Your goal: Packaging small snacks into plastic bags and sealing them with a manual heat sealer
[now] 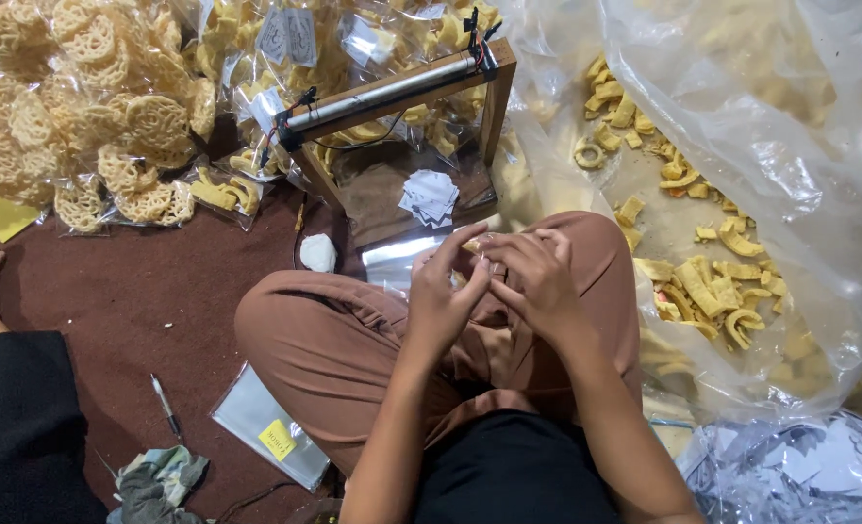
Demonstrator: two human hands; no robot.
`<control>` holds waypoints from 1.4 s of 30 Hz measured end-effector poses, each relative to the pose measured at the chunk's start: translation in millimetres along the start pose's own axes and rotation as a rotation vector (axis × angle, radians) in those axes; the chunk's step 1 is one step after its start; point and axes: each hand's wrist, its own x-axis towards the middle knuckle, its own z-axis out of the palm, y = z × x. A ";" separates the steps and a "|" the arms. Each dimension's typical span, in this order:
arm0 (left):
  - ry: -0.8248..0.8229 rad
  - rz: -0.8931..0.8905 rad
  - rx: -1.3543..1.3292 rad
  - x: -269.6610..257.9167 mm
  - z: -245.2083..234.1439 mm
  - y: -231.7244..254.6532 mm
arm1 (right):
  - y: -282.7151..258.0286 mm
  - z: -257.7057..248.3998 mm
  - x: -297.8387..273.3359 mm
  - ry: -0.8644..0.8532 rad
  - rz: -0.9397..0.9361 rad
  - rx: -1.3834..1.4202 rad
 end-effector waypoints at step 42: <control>-0.320 -0.530 -1.050 -21.3 10.2 -96.5 | 319.2 -13.3 -165.1 0.049 1.432 -0.250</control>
